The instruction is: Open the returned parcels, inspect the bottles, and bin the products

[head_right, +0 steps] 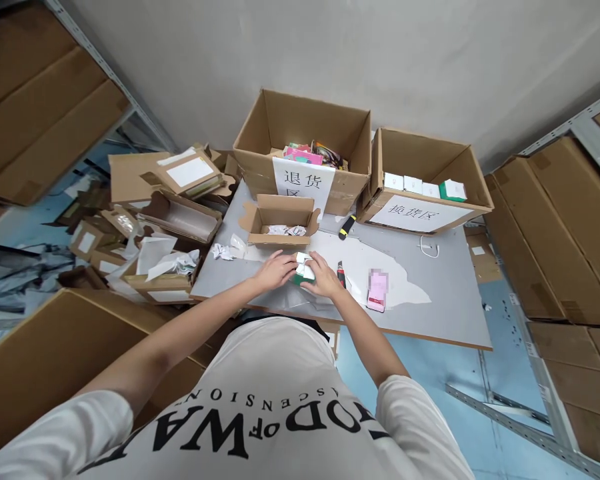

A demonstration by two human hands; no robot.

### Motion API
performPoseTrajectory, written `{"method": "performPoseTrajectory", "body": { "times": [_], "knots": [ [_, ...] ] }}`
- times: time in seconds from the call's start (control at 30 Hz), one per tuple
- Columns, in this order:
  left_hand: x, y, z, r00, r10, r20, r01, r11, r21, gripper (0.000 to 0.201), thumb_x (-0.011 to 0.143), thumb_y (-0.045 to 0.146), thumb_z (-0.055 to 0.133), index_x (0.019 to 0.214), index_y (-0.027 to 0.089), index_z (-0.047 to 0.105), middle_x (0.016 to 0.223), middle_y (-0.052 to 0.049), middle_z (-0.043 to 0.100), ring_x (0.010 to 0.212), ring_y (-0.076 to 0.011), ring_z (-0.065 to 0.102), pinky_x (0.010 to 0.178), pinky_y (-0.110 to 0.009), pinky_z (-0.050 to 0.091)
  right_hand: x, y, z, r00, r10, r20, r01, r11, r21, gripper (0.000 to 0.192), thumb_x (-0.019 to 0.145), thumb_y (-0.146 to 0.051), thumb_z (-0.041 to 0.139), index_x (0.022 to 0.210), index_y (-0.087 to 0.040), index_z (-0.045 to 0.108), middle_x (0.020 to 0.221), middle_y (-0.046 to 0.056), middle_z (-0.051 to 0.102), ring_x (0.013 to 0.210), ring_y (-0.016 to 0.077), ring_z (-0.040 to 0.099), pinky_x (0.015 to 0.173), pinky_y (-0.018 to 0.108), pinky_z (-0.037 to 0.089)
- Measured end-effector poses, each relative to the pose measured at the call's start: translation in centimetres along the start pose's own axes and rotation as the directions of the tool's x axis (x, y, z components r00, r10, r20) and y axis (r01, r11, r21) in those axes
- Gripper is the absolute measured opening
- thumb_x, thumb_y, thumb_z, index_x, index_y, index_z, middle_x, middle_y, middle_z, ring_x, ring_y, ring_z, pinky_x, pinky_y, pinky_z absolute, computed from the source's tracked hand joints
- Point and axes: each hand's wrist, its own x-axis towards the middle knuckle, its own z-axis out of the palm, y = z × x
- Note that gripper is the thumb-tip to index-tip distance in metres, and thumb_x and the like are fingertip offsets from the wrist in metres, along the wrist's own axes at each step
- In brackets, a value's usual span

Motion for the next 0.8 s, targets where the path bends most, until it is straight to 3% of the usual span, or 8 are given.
{"method": "performPoseTrajectory", "body": {
  "times": [0.13,0.3,0.57,0.67,0.8],
  "knots": [
    [1.0,0.4,0.0,0.996,-0.081,-0.036,0.081,0.997,-0.011,0.025,0.092,0.027,0.043,0.097,0.022,0.067,0.102,-0.006,0.064,0.1,-0.0201,0.058,0.106,-0.045,0.031,0.7,-1.5,-1.0,0.996,-0.076,0.041,0.081,0.984,-0.161,0.031,0.087,-0.04,0.054,0.108,-0.018,0.059,0.127,0.015,0.055,0.125,0.0285,0.045,0.111,0.053,0.024],
    [1.6,0.8,-0.2,0.988,-0.142,-0.054,0.144,0.989,0.041,0.02,0.087,0.027,0.048,0.088,0.02,0.067,0.093,-0.007,0.062,0.092,-0.022,0.056,0.101,-0.045,0.035,2.1,-3.0,-2.2,0.978,-0.091,0.186,0.148,0.937,-0.315,0.022,0.089,-0.021,0.044,0.098,-0.017,0.063,0.098,0.009,0.064,0.097,0.0222,0.055,0.111,0.048,0.023],
    [1.2,1.6,-0.2,0.994,-0.105,-0.04,0.108,0.989,0.099,0.021,0.088,0.029,0.047,0.093,0.019,0.065,0.095,-0.008,0.06,0.094,-0.0229,0.055,0.105,-0.046,0.031,4.0,-3.4,-4.4,0.906,-0.167,0.389,0.324,0.865,-0.383,0.026,0.088,-0.028,0.046,0.091,-0.014,0.068,0.089,0.01,0.065,0.093,0.0242,0.055,0.111,0.047,0.018],
    [1.0,1.6,-0.2,0.993,-0.11,-0.046,0.113,0.989,0.09,0.023,0.089,0.03,0.046,0.094,0.019,0.065,0.097,-0.009,0.061,0.095,-0.024,0.055,0.105,-0.048,0.03,4.3,-3.6,-5.0,0.898,-0.105,0.428,0.299,0.858,-0.418,0.025,0.088,-0.026,0.047,0.09,-0.014,0.069,0.088,0.011,0.067,0.092,0.0249,0.056,0.11,0.048,0.018],
    [0.7,1.2,0.0,0.991,-0.124,-0.05,0.126,0.991,0.043,0.024,0.091,0.031,0.044,0.093,0.02,0.065,0.098,-0.009,0.061,0.096,-0.024,0.055,0.105,-0.048,0.031,4.0,-4.2,-5.6,0.912,-0.013,0.409,0.213,0.869,-0.447,0.025,0.088,-0.024,0.048,0.102,-0.015,0.066,0.104,0.014,0.067,0.101,0.0283,0.055,0.107,0.048,0.019]
  ]
}}
